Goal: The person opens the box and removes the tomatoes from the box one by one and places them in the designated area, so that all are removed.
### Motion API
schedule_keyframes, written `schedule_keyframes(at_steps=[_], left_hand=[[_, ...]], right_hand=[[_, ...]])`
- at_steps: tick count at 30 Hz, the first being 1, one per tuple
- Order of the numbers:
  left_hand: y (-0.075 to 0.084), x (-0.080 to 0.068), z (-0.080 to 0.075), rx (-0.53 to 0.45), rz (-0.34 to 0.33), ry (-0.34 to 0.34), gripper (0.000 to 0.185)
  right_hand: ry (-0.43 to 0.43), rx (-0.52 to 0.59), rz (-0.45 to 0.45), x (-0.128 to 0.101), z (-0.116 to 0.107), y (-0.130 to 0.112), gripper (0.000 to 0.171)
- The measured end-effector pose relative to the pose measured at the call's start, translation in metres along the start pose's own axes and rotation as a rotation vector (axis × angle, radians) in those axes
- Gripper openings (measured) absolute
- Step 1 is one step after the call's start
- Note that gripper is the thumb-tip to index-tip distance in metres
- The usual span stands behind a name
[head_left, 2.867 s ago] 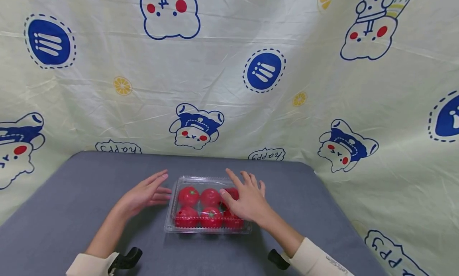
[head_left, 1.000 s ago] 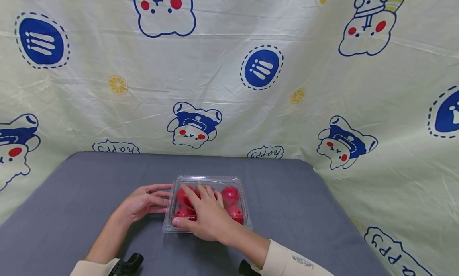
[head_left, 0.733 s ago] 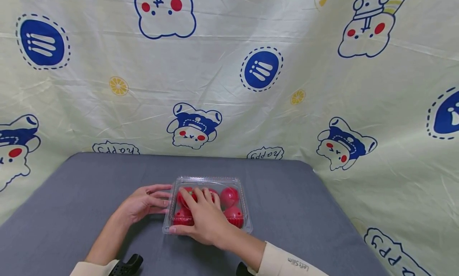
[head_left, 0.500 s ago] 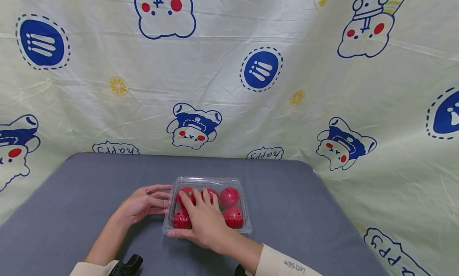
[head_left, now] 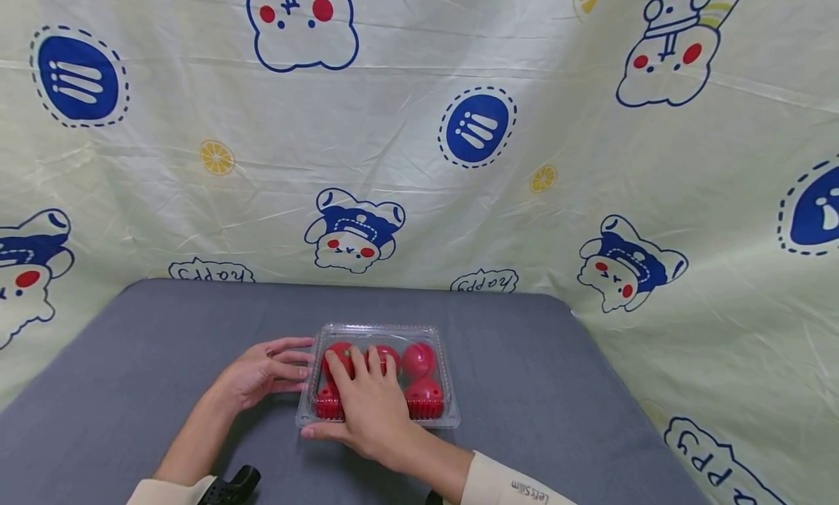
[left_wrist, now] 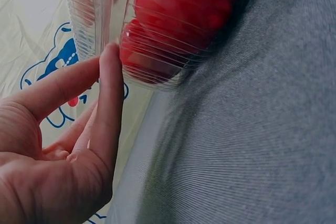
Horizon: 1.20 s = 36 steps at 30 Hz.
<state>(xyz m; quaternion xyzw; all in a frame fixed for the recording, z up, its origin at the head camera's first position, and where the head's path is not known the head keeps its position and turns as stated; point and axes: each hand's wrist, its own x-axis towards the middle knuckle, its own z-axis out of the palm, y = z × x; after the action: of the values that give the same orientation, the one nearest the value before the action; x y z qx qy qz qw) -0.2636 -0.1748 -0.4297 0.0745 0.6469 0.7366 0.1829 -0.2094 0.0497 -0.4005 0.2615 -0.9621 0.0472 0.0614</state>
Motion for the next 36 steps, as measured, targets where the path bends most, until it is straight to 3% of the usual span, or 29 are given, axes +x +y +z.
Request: schedule_keyframes(at_steps=[36], left_hand=[[-0.014,0.0,-0.007,-0.241,-0.024,-0.031,0.059]], right_hand=[[0.03,-0.069,0.017,0.0,0.007,-0.001,0.101]])
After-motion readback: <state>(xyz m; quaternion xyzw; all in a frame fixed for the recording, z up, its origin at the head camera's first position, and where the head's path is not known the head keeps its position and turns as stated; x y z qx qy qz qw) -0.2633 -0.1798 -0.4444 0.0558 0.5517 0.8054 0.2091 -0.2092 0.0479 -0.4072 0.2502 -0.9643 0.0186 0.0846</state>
